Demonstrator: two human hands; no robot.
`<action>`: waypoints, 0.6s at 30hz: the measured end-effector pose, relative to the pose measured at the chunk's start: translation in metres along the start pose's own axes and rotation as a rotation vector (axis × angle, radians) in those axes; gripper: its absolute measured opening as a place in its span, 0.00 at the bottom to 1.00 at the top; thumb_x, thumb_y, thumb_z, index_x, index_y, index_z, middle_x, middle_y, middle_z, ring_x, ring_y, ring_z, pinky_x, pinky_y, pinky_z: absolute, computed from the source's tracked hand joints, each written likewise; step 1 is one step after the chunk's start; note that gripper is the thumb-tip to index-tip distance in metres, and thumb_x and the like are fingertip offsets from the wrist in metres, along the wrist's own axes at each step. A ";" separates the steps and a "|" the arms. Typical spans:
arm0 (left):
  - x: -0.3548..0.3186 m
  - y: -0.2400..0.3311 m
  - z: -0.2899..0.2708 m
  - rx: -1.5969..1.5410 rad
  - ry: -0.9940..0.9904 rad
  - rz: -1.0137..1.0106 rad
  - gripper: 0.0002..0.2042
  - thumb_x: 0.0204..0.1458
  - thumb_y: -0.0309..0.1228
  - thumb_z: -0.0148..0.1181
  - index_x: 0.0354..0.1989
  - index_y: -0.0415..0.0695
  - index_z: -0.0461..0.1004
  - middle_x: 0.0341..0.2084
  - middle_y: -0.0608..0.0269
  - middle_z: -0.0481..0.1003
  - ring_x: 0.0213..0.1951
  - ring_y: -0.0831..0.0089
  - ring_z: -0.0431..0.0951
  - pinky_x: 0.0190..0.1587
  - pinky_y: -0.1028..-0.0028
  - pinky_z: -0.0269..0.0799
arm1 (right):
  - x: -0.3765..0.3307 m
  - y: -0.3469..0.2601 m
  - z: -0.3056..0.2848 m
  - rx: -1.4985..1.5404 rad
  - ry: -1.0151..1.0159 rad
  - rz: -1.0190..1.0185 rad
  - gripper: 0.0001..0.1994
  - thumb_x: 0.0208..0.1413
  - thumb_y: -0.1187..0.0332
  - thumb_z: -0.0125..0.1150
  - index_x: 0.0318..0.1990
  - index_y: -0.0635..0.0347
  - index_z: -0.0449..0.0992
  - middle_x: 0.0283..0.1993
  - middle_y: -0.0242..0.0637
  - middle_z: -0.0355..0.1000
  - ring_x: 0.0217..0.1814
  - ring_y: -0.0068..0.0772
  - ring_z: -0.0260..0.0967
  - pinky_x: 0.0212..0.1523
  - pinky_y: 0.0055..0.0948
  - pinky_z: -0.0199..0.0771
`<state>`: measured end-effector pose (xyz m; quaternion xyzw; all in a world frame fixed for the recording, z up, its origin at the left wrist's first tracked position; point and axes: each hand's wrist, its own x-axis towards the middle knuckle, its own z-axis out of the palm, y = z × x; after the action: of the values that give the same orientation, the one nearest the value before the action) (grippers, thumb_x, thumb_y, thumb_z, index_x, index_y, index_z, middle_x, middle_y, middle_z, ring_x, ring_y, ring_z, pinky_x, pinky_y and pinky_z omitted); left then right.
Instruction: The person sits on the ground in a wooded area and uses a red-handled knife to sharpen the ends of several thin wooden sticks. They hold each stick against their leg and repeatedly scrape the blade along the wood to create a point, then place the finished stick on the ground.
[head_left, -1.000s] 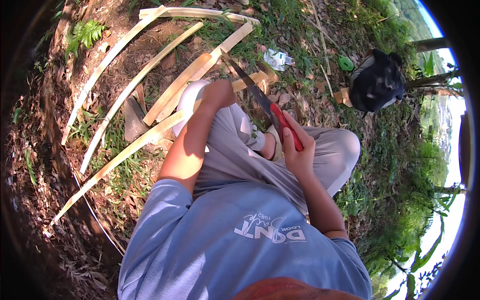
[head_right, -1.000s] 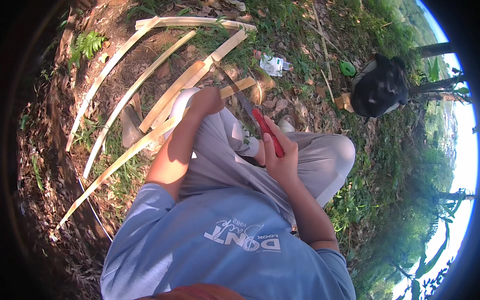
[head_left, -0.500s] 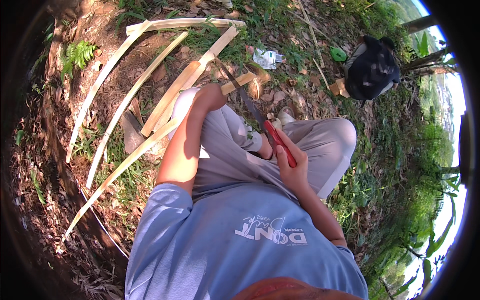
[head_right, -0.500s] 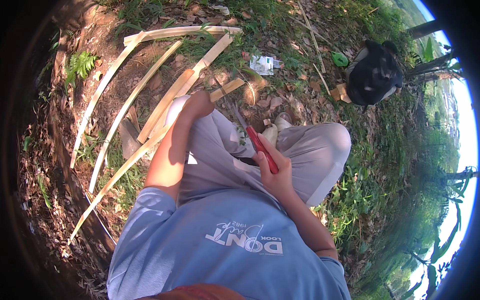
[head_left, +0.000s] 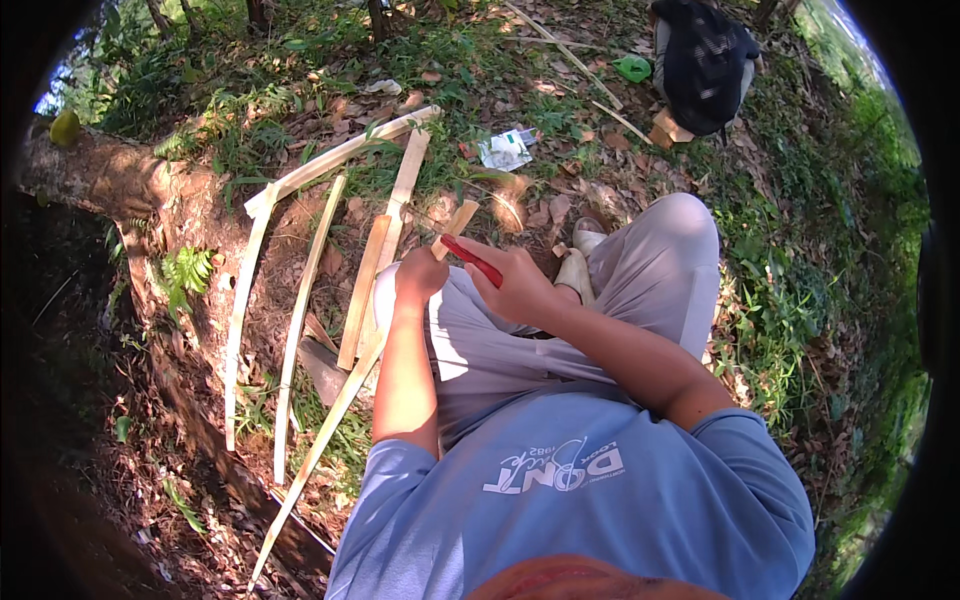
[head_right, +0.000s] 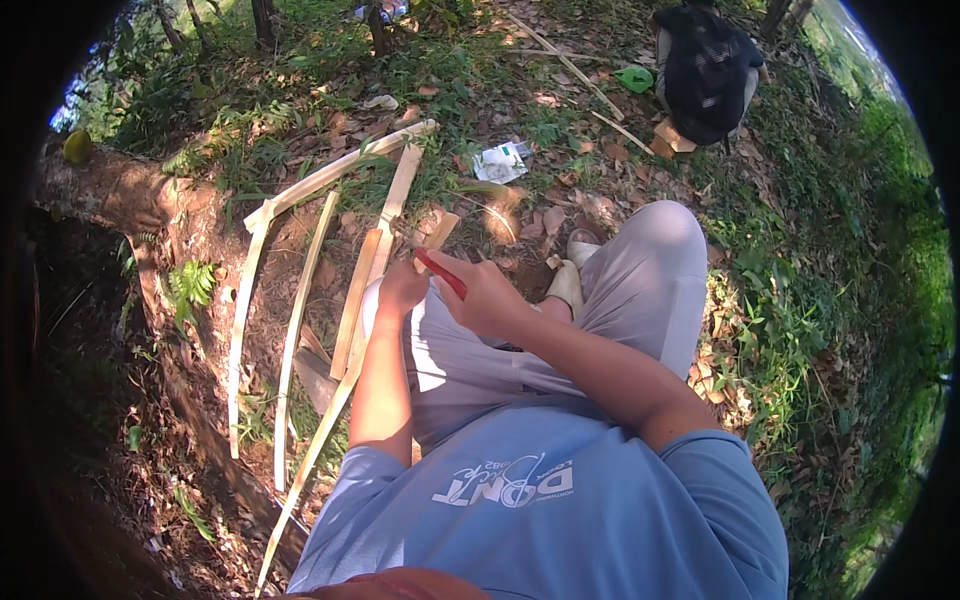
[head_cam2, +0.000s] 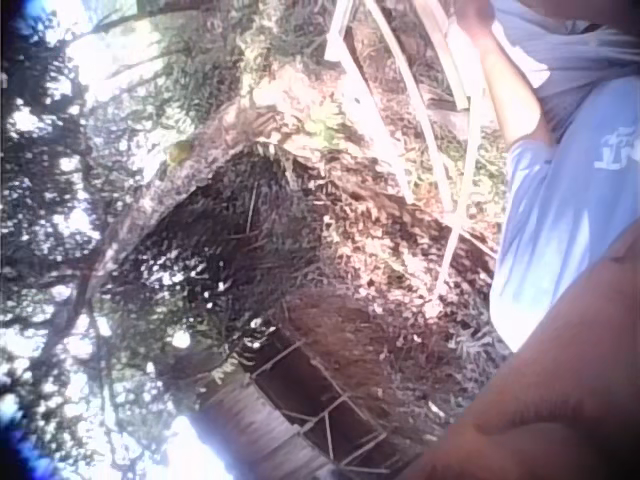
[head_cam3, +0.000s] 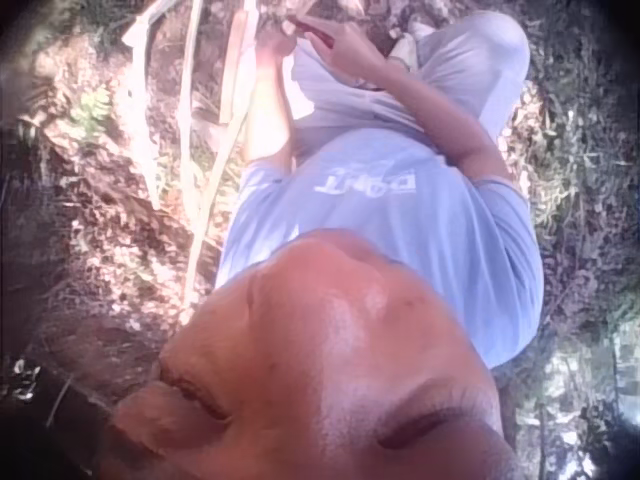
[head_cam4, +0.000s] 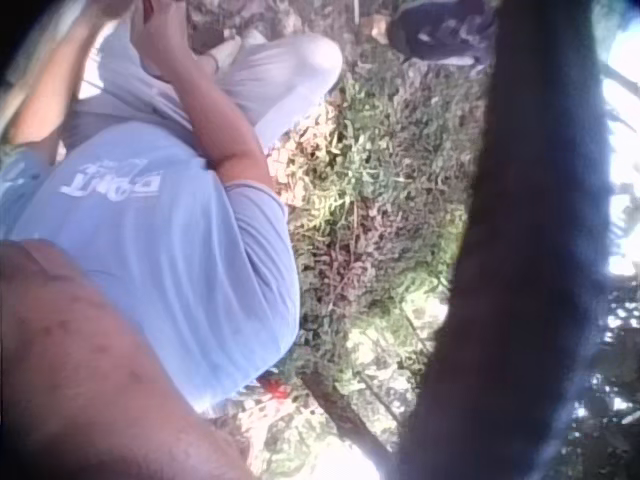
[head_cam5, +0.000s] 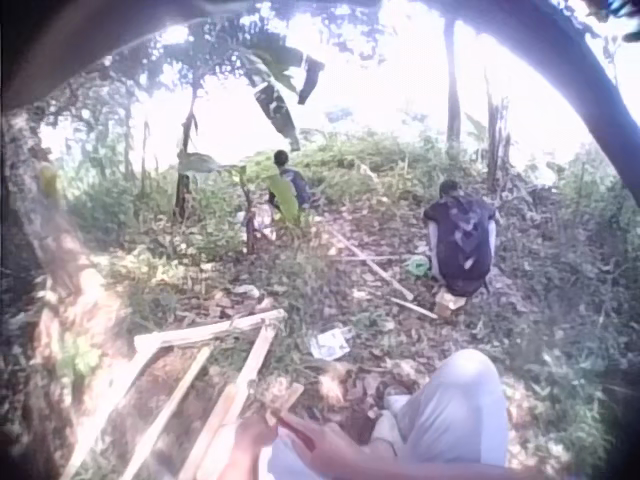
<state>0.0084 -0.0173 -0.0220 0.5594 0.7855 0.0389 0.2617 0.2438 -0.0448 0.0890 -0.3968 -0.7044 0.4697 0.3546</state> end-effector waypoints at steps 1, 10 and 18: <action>0.004 -0.008 -0.004 -0.013 0.006 0.005 0.20 0.55 0.38 0.61 0.50 0.38 0.85 0.45 0.36 0.84 0.52 0.40 0.84 0.57 0.49 0.79 | 0.006 -0.002 0.005 0.006 -0.003 -0.014 0.22 0.68 0.68 0.63 0.68 0.60 0.79 0.30 0.55 0.78 0.23 0.45 0.72 0.31 0.38 0.74; 0.010 -0.004 0.004 -0.073 0.048 0.031 0.17 0.55 0.36 0.63 0.44 0.35 0.86 0.41 0.35 0.84 0.49 0.39 0.85 0.54 0.49 0.80 | -0.094 -0.020 -0.081 0.088 -0.004 0.219 0.22 0.70 0.72 0.62 0.70 0.60 0.76 0.40 0.46 0.84 0.34 0.19 0.73 0.38 0.28 0.76; -0.022 0.010 -0.004 0.018 0.086 -0.037 0.18 0.57 0.39 0.61 0.49 0.40 0.85 0.44 0.39 0.85 0.50 0.42 0.86 0.55 0.51 0.81 | -0.106 -0.081 -0.122 -0.039 -0.080 0.201 0.21 0.69 0.72 0.63 0.68 0.63 0.77 0.32 0.50 0.80 0.27 0.24 0.69 0.32 0.32 0.74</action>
<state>0.0200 -0.0326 -0.0067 0.5450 0.8065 0.0512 0.2234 0.3783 -0.1123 0.1895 -0.4531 -0.6838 0.5046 0.2695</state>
